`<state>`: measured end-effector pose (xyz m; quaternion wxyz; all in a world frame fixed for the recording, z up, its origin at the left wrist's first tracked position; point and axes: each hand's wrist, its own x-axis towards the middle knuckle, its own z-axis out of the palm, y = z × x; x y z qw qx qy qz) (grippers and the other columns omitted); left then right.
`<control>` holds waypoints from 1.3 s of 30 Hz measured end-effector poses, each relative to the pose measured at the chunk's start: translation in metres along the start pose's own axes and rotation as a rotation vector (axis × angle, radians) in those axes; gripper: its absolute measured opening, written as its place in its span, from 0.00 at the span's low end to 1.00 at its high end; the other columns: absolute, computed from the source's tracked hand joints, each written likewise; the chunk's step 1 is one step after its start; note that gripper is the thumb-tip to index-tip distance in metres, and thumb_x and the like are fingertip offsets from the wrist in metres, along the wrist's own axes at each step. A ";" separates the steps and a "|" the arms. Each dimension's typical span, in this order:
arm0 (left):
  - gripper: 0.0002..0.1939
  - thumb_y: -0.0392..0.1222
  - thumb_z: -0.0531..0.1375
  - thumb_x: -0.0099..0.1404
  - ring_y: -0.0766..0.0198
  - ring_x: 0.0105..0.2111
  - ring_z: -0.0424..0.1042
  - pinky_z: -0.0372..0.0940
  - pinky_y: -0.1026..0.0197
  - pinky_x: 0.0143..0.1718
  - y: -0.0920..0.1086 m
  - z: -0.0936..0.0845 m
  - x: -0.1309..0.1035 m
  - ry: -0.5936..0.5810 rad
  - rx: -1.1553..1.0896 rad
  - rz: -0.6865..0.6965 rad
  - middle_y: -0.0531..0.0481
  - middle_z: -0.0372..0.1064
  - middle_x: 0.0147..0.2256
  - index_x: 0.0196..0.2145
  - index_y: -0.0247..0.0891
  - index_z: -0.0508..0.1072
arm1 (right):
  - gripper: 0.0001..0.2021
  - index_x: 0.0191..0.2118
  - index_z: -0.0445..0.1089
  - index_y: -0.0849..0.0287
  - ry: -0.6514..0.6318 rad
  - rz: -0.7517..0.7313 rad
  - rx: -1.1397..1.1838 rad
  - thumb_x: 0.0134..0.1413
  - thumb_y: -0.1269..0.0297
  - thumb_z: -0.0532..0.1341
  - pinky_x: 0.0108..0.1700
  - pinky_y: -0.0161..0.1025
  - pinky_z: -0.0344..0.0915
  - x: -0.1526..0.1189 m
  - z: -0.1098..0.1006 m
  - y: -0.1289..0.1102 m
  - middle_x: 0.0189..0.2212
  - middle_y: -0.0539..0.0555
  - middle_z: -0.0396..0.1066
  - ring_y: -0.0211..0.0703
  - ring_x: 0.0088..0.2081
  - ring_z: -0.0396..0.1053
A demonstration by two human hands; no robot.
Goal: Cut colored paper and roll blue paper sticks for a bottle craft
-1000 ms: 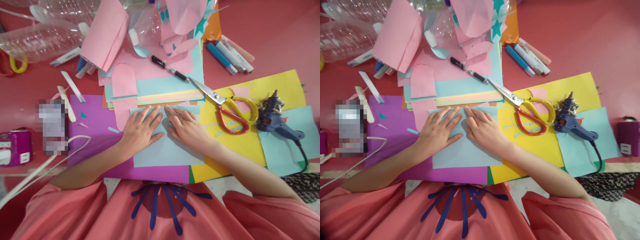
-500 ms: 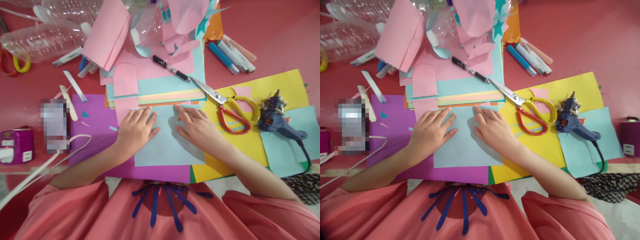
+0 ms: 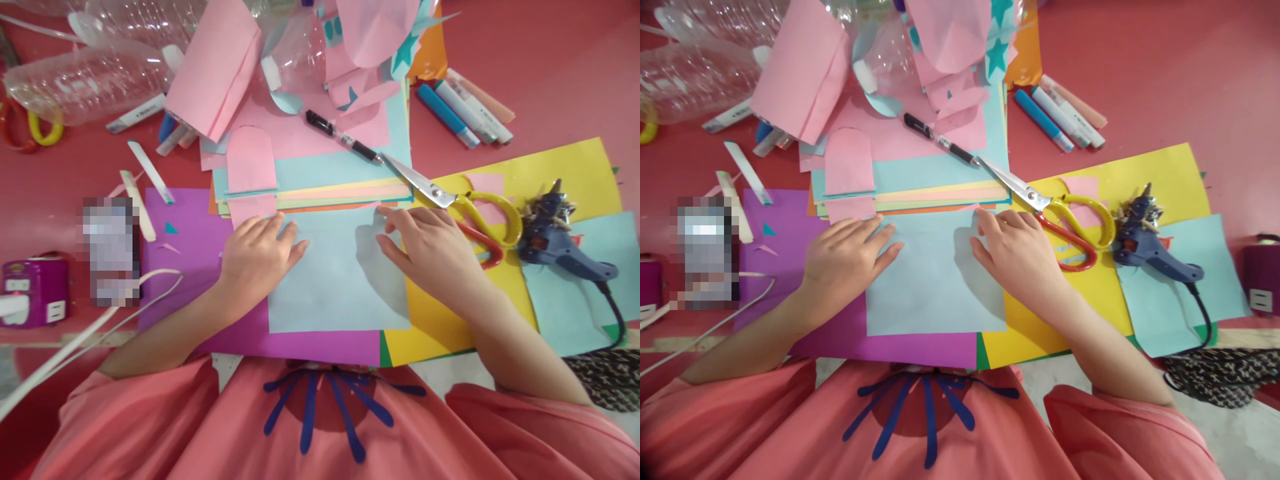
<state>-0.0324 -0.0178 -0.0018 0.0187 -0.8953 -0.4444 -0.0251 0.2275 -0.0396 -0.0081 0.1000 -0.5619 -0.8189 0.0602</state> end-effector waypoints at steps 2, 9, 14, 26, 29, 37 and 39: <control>0.21 0.48 0.49 0.72 0.51 0.43 0.77 0.70 0.50 0.46 0.001 0.000 -0.001 -0.002 0.020 0.001 0.35 0.77 0.45 0.46 0.33 0.77 | 0.09 0.44 0.66 0.59 0.013 0.012 -0.006 0.62 0.63 0.54 0.42 0.46 0.64 0.000 -0.001 0.002 0.33 0.58 0.77 0.52 0.39 0.73; 0.23 0.47 0.47 0.73 0.50 0.42 0.78 0.71 0.51 0.43 -0.001 -0.005 -0.003 -0.026 0.125 0.009 0.33 0.77 0.44 0.48 0.31 0.76 | 0.08 0.42 0.66 0.60 0.059 0.019 -0.004 0.61 0.65 0.53 0.39 0.44 0.67 0.000 0.002 0.001 0.31 0.57 0.75 0.51 0.37 0.74; 0.20 0.44 0.48 0.72 0.53 0.40 0.78 0.71 0.54 0.40 0.000 -0.009 -0.005 -0.033 0.189 0.028 0.36 0.77 0.44 0.50 0.36 0.76 | 0.06 0.39 0.65 0.58 0.102 0.100 0.064 0.61 0.65 0.53 0.31 0.41 0.66 0.001 0.006 0.001 0.30 0.57 0.74 0.49 0.34 0.73; 0.22 0.40 0.51 0.70 0.42 0.46 0.74 0.68 0.44 0.45 0.010 -0.015 -0.010 -0.166 0.120 -0.049 0.28 0.72 0.48 0.59 0.35 0.68 | 0.06 0.34 0.64 0.56 0.161 0.126 0.059 0.61 0.65 0.54 0.34 0.43 0.68 0.003 0.010 0.002 0.28 0.56 0.75 0.48 0.32 0.72; 0.21 0.40 0.49 0.71 0.43 0.51 0.72 0.68 0.46 0.48 0.012 -0.011 -0.008 -0.141 0.138 0.004 0.29 0.71 0.51 0.57 0.29 0.69 | 0.07 0.33 0.65 0.56 0.190 0.088 0.039 0.62 0.65 0.53 0.36 0.45 0.68 0.005 0.015 0.000 0.28 0.56 0.75 0.49 0.34 0.72; 0.22 0.39 0.46 0.73 0.52 0.53 0.72 0.66 0.54 0.49 0.018 0.010 -0.003 -0.038 0.226 0.155 0.36 0.68 0.57 0.60 0.32 0.65 | 0.11 0.46 0.69 0.60 0.174 -0.089 0.161 0.62 0.67 0.53 0.44 0.46 0.68 0.007 0.028 -0.011 0.32 0.57 0.77 0.50 0.43 0.72; 0.22 0.40 0.45 0.74 0.53 0.57 0.68 0.65 0.55 0.52 0.020 0.013 0.001 -0.062 0.193 0.183 0.38 0.66 0.59 0.61 0.33 0.64 | 0.10 0.44 0.69 0.59 0.138 -0.127 0.187 0.62 0.68 0.53 0.47 0.48 0.67 0.007 0.030 -0.016 0.39 0.60 0.78 0.51 0.47 0.71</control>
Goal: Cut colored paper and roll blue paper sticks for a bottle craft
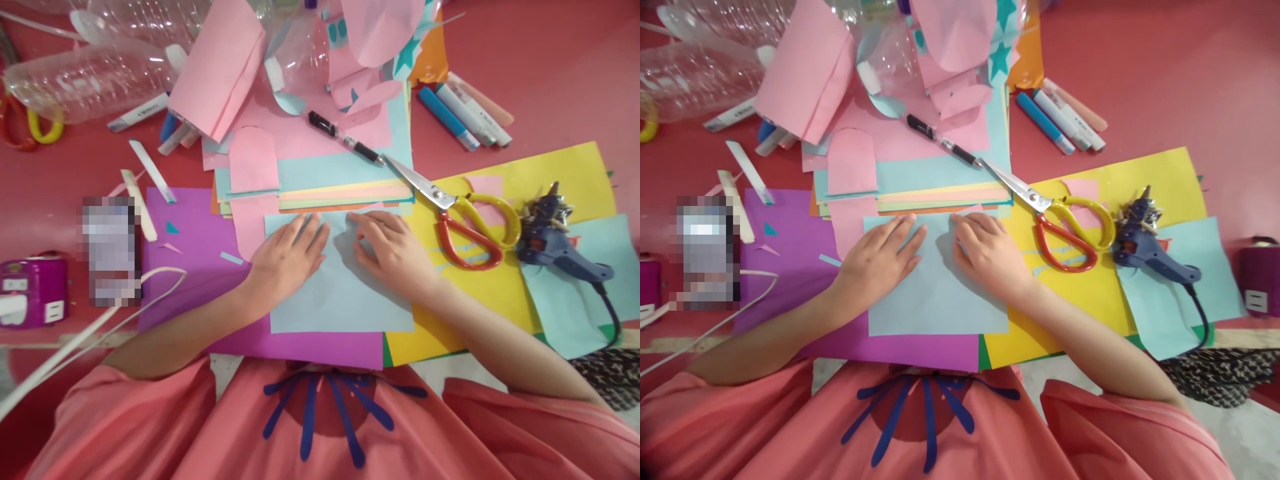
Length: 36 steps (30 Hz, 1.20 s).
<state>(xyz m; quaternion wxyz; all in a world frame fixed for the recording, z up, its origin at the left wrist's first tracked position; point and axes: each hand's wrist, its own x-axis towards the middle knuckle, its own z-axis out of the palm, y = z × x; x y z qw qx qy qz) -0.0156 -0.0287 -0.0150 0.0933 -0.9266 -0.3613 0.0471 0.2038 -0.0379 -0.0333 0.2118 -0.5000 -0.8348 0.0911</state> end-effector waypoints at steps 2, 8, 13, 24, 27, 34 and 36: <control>0.23 0.42 0.45 0.74 0.52 0.60 0.64 0.63 0.55 0.55 0.002 0.002 0.004 -0.023 -0.057 0.019 0.39 0.64 0.61 0.62 0.31 0.63 | 0.08 0.41 0.69 0.58 -0.046 -0.041 0.012 0.61 0.69 0.53 0.50 0.50 0.66 0.001 0.003 -0.005 0.48 0.62 0.75 0.52 0.52 0.69; 0.26 0.45 0.49 0.72 0.50 0.64 0.57 0.59 0.51 0.60 0.003 0.010 0.011 -0.040 -0.264 0.055 0.35 0.61 0.62 0.63 0.29 0.60 | 0.07 0.42 0.67 0.59 -0.099 -0.048 -0.033 0.60 0.69 0.54 0.56 0.52 0.62 0.002 0.011 -0.013 0.59 0.62 0.67 0.54 0.59 0.62; 0.26 0.47 0.48 0.73 0.49 0.61 0.62 0.63 0.51 0.56 0.003 0.005 0.007 -0.032 -0.217 0.019 0.34 0.60 0.62 0.63 0.31 0.62 | 0.09 0.45 0.67 0.58 -0.075 -0.021 -0.064 0.60 0.69 0.54 0.52 0.50 0.61 0.002 0.004 -0.009 0.53 0.60 0.73 0.54 0.55 0.63; 0.27 0.53 0.47 0.72 0.46 0.52 0.71 0.68 0.53 0.46 -0.001 -0.009 -0.001 -0.033 -0.132 -0.148 0.30 0.68 0.55 0.58 0.33 0.68 | 0.08 0.43 0.67 0.59 -0.037 0.130 -0.172 0.61 0.68 0.53 0.45 0.48 0.60 0.003 -0.013 0.003 0.32 0.56 0.76 0.53 0.46 0.68; 0.28 0.52 0.45 0.73 0.47 0.48 0.74 0.69 0.54 0.41 -0.006 -0.014 -0.003 -0.087 -0.126 -0.202 0.28 0.70 0.52 0.57 0.30 0.68 | 0.07 0.36 0.67 0.57 -0.020 0.190 -0.221 0.61 0.68 0.52 0.45 0.48 0.61 0.002 -0.019 0.010 0.30 0.56 0.75 0.52 0.44 0.69; 0.25 0.50 0.48 0.72 0.48 0.41 0.76 0.67 0.55 0.37 -0.013 -0.023 -0.005 -0.158 -0.114 -0.314 0.31 0.74 0.48 0.56 0.31 0.69 | 0.04 0.35 0.68 0.56 -0.019 0.235 -0.313 0.59 0.64 0.57 0.46 0.49 0.62 0.000 -0.024 0.018 0.29 0.56 0.72 0.52 0.42 0.69; 0.23 0.48 0.49 0.71 0.49 0.38 0.76 0.64 0.56 0.32 -0.017 -0.023 -0.003 -0.162 -0.134 -0.336 0.34 0.77 0.42 0.54 0.31 0.71 | 0.05 0.38 0.69 0.57 -0.032 0.209 -0.323 0.58 0.62 0.60 0.47 0.50 0.61 -0.001 -0.022 0.019 0.31 0.57 0.73 0.54 0.43 0.69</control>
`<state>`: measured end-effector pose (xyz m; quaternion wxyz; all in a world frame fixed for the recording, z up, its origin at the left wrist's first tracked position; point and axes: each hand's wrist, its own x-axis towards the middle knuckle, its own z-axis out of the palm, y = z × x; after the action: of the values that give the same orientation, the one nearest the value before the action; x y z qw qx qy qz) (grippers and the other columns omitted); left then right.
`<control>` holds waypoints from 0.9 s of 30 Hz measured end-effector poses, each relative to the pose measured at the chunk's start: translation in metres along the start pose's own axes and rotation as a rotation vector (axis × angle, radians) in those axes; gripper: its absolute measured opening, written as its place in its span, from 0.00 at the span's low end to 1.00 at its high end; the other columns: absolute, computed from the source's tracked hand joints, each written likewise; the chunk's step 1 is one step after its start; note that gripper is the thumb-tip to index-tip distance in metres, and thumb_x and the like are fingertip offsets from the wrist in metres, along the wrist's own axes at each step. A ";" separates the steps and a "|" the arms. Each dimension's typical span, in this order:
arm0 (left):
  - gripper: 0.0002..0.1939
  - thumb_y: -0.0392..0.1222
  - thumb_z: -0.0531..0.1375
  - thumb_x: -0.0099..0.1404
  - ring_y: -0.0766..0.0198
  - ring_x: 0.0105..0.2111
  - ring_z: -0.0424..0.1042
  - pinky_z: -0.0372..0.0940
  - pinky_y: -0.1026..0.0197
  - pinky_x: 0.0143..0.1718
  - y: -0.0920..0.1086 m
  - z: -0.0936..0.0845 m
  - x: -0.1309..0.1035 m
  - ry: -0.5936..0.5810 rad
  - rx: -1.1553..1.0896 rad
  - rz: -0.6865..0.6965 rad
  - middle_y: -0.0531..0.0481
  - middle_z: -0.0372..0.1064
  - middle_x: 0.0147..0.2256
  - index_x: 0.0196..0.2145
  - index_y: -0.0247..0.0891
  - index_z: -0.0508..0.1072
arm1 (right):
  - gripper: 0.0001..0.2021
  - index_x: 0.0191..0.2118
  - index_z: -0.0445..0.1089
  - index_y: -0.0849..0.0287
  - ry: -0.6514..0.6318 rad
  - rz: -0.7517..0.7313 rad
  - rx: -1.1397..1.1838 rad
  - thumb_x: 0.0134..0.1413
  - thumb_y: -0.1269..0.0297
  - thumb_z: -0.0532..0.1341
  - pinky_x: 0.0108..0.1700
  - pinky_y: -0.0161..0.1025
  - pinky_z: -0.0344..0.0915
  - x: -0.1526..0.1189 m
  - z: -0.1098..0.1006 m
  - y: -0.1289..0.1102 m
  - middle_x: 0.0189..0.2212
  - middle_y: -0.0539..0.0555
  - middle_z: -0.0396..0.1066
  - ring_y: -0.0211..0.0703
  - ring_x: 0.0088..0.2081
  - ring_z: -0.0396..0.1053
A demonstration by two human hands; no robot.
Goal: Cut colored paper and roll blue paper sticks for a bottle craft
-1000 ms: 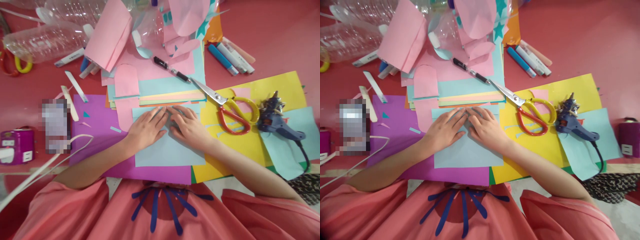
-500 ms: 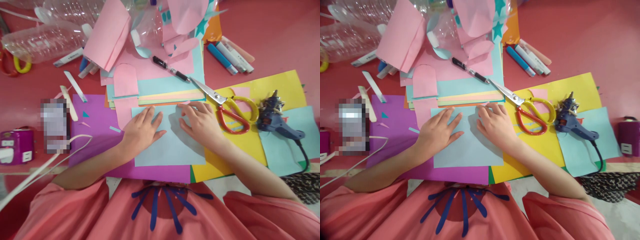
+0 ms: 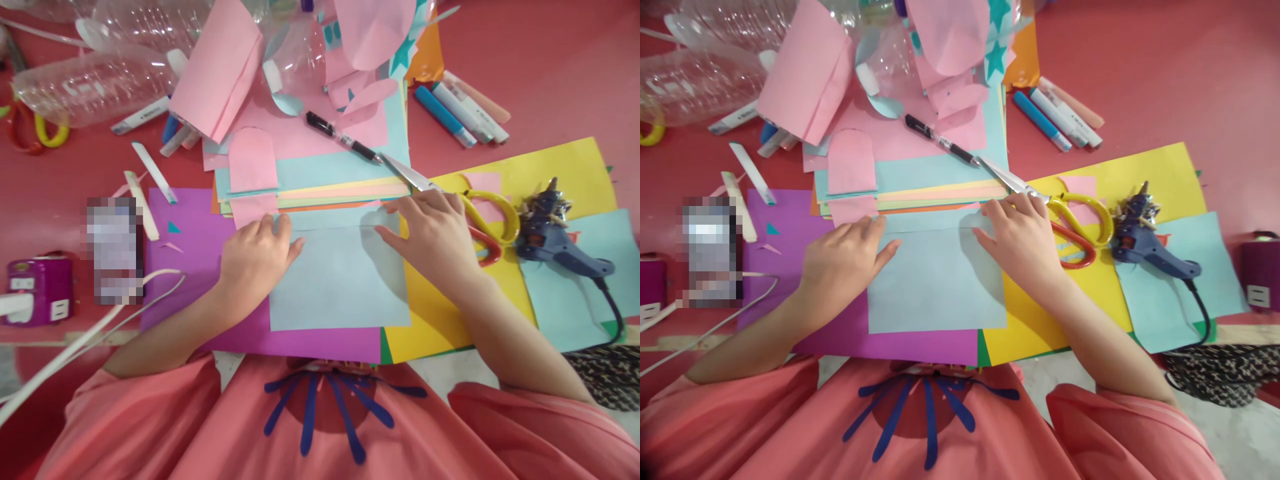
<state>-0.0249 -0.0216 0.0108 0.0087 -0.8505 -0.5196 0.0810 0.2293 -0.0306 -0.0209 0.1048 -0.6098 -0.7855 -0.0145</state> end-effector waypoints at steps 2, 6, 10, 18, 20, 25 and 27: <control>0.21 0.48 0.50 0.70 0.51 0.34 0.76 0.60 0.58 0.28 -0.003 0.001 0.004 0.013 -0.037 -0.026 0.37 0.77 0.35 0.48 0.32 0.74 | 0.09 0.41 0.69 0.58 -0.017 -0.026 -0.005 0.57 0.60 0.61 0.48 0.50 0.60 0.000 0.002 0.001 0.35 0.58 0.74 0.54 0.44 0.68; 0.20 0.50 0.50 0.70 0.53 0.29 0.74 0.54 0.58 0.26 -0.011 0.005 0.009 0.096 -0.117 -0.062 0.41 0.76 0.27 0.34 0.35 0.77 | 0.12 0.44 0.69 0.58 -0.055 -0.050 -0.002 0.59 0.58 0.61 0.47 0.49 0.60 0.002 0.005 0.004 0.40 0.59 0.74 0.54 0.44 0.67; 0.22 0.51 0.49 0.71 0.55 0.26 0.72 0.52 0.57 0.25 -0.020 0.009 0.010 0.179 -0.151 -0.069 0.43 0.73 0.23 0.30 0.37 0.76 | 0.10 0.44 0.70 0.57 -0.057 -0.078 0.020 0.60 0.58 0.59 0.47 0.48 0.60 0.003 0.005 0.008 0.41 0.57 0.74 0.52 0.43 0.67; 0.16 0.51 0.54 0.68 0.48 0.39 0.72 0.59 0.49 0.39 -0.021 0.029 0.019 0.310 -0.203 0.128 0.40 0.76 0.37 0.40 0.39 0.77 | 0.11 0.40 0.73 0.57 0.079 -0.172 0.127 0.63 0.70 0.53 0.42 0.45 0.65 0.006 0.012 0.009 0.37 0.56 0.76 0.47 0.39 0.69; 0.17 0.53 0.55 0.68 0.49 0.38 0.72 0.59 0.49 0.37 -0.018 0.032 0.019 0.324 -0.174 0.182 0.40 0.76 0.37 0.43 0.39 0.76 | 0.12 0.40 0.73 0.56 0.143 -0.215 0.171 0.62 0.73 0.53 0.41 0.43 0.66 0.006 0.014 0.008 0.36 0.55 0.77 0.45 0.37 0.69; 0.14 0.44 0.52 0.70 0.54 0.33 0.70 0.59 0.54 0.33 -0.014 0.035 0.017 0.383 -0.087 0.326 0.43 0.75 0.32 0.41 0.36 0.76 | 0.12 0.42 0.71 0.53 0.236 -0.263 0.279 0.63 0.72 0.52 0.39 0.41 0.66 0.004 0.009 0.002 0.35 0.53 0.76 0.43 0.36 0.70; 0.14 0.39 0.50 0.71 0.58 0.32 0.69 0.60 0.56 0.33 -0.014 0.035 0.017 0.362 -0.136 0.327 0.45 0.74 0.31 0.39 0.37 0.75 | 0.10 0.45 0.70 0.53 0.291 -0.252 0.313 0.63 0.71 0.54 0.41 0.42 0.67 0.004 0.006 0.001 0.38 0.54 0.75 0.44 0.39 0.71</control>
<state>-0.0349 -0.0025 -0.0246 0.0311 -0.9225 -0.3695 -0.1072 0.2287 -0.0254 -0.0258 0.3076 -0.4747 -0.8246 0.0067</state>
